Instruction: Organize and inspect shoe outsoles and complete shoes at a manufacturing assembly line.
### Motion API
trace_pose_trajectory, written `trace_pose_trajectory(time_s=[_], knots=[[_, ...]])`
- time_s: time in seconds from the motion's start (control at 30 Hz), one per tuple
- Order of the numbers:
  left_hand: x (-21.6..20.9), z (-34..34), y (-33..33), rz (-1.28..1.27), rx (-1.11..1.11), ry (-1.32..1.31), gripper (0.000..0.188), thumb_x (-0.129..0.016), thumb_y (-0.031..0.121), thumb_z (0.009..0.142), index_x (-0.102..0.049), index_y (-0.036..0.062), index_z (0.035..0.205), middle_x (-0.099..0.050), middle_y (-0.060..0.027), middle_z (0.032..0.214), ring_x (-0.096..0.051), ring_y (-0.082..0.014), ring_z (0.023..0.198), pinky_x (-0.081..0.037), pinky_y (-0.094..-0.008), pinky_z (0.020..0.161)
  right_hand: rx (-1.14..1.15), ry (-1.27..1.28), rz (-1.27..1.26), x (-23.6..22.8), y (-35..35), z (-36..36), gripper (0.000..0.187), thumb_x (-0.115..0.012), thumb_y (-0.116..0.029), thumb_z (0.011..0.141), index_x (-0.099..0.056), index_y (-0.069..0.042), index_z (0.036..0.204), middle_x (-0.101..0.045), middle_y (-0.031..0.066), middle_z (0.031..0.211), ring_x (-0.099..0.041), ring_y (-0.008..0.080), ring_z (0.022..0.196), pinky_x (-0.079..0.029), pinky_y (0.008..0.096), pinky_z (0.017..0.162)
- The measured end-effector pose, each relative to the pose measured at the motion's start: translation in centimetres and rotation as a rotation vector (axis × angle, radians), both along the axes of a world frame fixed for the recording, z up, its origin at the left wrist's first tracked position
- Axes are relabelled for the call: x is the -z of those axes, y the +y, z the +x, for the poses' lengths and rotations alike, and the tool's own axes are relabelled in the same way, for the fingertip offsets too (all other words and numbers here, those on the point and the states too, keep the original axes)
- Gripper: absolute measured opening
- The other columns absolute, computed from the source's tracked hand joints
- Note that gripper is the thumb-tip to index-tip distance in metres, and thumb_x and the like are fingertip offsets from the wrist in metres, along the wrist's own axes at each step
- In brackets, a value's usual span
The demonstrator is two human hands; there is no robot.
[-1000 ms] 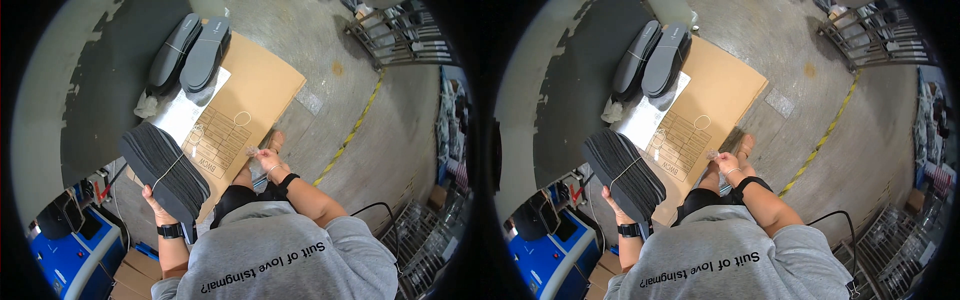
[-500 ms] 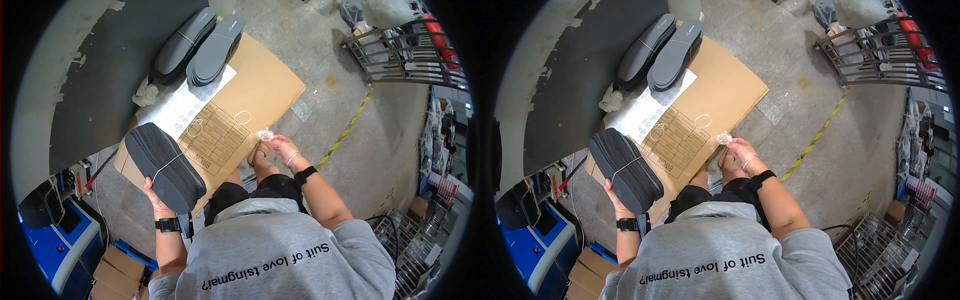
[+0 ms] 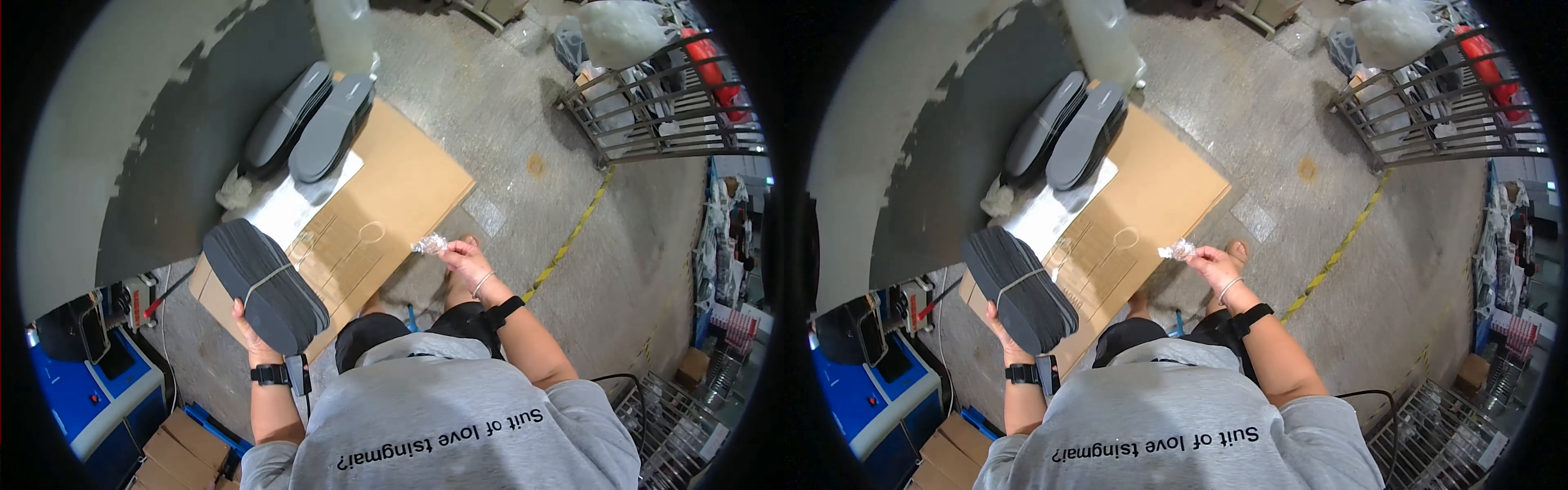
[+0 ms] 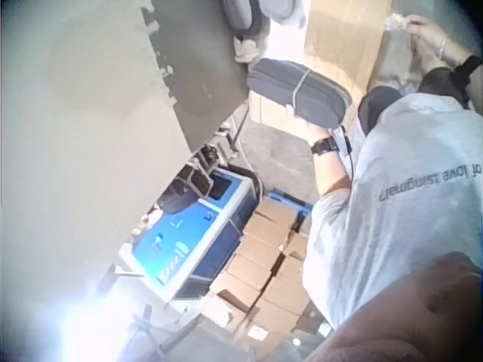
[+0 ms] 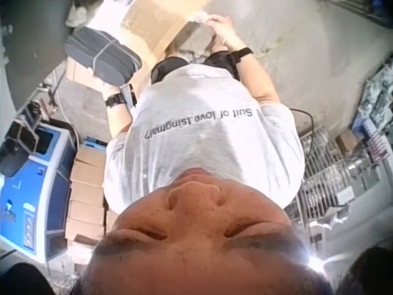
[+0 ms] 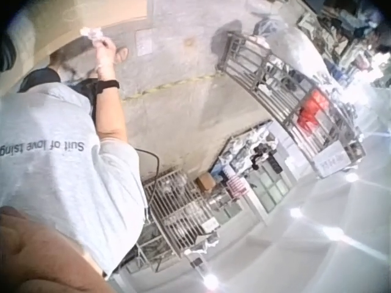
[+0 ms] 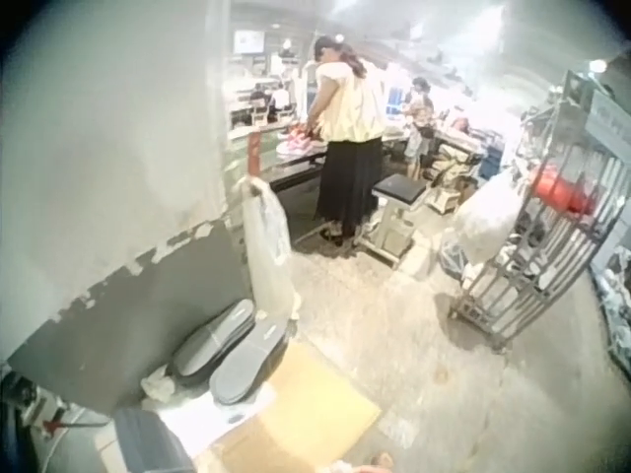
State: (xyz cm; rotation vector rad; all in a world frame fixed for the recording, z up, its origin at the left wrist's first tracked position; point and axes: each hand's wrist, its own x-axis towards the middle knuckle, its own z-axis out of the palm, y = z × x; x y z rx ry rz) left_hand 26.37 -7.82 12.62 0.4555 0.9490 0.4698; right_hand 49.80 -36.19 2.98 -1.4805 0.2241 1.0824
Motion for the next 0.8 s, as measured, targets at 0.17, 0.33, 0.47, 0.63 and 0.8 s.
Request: trace_pose_trajectory(time_s=[0.17,0.33,0.47,0.63,0.8], knots=[[-0.8,8.4,-6.8,0.029,0.18,-0.124,0.079,-0.062,0.056,0.066,-0.045,0.003,0.121,-0.052,-0.015,0.115,-0.052,-0.0299,0.102,-0.044,-0.0429,0.087,-0.106,-0.296,-0.02,1.0,-7.0,6.8,0.011,-0.063,-0.012,0.076,-0.059,-0.004,0.08,-0.056,-0.003,0.072,-0.049,0.0071,0.067,-0.042,0.0214,0.063],[-0.1,19.0,-13.1,0.059,0.182,-0.15,0.079,-0.062,0.057,0.066,-0.045,0.0021,0.12,-0.053,-0.0138,0.115,-0.052,-0.0295,0.101,-0.043,-0.0428,0.088,-0.112,-0.485,-0.092,-2.2,-15.6,15.5,0.013,-0.065,-0.012,0.074,-0.06,-0.002,0.08,-0.057,-0.0004,0.071,-0.051,0.0078,0.065,-0.044,0.0227,0.061],[-1.3,25.7,-15.3,-0.06,0.192,-0.183,0.074,-0.065,0.05,0.065,-0.046,0.0008,0.118,-0.055,-0.0145,0.111,-0.054,-0.0298,0.098,-0.045,-0.0416,0.086,-0.071,-0.503,-0.171,-3.7,-19.5,22.3,0.012,-0.065,-0.011,0.074,-0.06,-0.002,0.079,-0.056,0.0012,0.073,-0.051,0.008,0.065,-0.044,0.0229,0.062],[-0.8,31.4,-14.5,-0.026,0.163,-0.242,0.069,-0.067,0.041,0.065,-0.047,-0.0009,0.116,-0.056,-0.0167,0.109,-0.056,-0.0299,0.096,-0.047,-0.0399,0.084,-0.056,-0.58,-0.141,-2.7,-18.1,30.0,0.009,-0.064,-0.011,0.077,-0.059,-0.004,0.08,-0.055,-0.0032,0.071,-0.048,0.006,0.065,-0.041,0.0214,0.062],[3.7,37.5,-13.4,-0.281,0.207,-0.306,0.057,-0.066,0.035,0.068,-0.052,-0.0015,0.11,-0.06,-0.016,0.102,-0.059,-0.0281,0.09,-0.049,-0.0384,0.081,-0.269,-0.705,-0.169,-2.5,-14.1,39.2,0.011,-0.063,-0.011,0.078,-0.059,-0.003,0.083,-0.055,-0.0025,0.073,-0.049,0.0066,0.068,-0.041,0.0212,0.064]])
